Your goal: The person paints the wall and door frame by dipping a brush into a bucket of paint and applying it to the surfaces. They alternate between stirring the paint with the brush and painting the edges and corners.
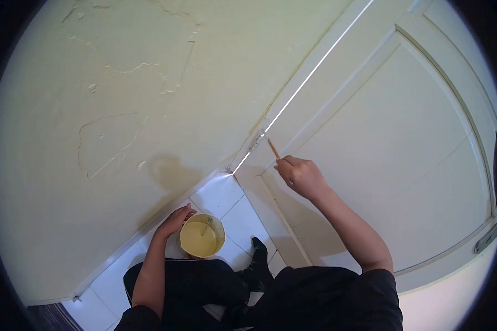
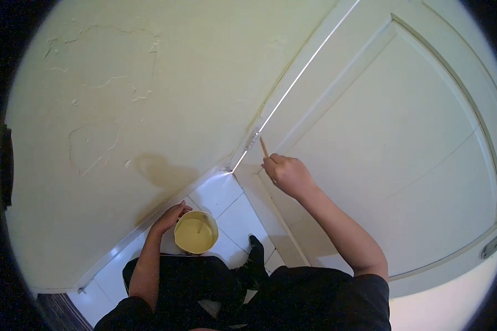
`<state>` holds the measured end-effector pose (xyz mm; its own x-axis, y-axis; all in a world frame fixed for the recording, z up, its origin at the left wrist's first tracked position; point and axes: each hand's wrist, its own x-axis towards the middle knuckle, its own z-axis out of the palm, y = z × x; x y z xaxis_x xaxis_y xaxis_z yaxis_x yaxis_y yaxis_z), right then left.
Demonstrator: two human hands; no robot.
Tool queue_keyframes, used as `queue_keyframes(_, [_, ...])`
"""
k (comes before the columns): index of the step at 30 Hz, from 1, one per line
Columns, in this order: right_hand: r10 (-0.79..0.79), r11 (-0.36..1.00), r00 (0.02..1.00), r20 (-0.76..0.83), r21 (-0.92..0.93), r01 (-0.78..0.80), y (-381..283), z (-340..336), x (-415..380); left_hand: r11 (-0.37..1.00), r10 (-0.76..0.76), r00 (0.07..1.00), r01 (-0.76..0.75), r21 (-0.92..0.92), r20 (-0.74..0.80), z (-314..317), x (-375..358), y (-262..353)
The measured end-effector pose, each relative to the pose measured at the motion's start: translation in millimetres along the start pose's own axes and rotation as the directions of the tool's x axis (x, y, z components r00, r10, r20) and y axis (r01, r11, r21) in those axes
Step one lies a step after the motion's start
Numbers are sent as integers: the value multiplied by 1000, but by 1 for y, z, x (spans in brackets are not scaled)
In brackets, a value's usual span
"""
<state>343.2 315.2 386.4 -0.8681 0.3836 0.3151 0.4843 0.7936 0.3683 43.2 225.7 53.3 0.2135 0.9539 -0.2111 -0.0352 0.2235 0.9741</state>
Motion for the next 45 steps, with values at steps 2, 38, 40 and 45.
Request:
queue_keyframes(2, [109, 980, 994, 8, 170, -109, -18, -14, -13, 997, 73, 997, -74, 12, 16, 0, -2, -3])
queue_keyframes(38, [30, 662, 999, 28, 748, -41, -147, -47, -126, 812, 207, 470, -572, -118, -858, 39, -46, 48])
queue_keyframes(40, [18, 704, 997, 72, 707, -64, -153, -55, -127, 811, 234, 521, -571, -131, -821, 52, -63, 86])
queue_keyframes(45, [-63, 779, 995, 76, 627, 1, -165, -68, -117, 829, 489, 593, -545, 129, -640, 127, -167, 208])
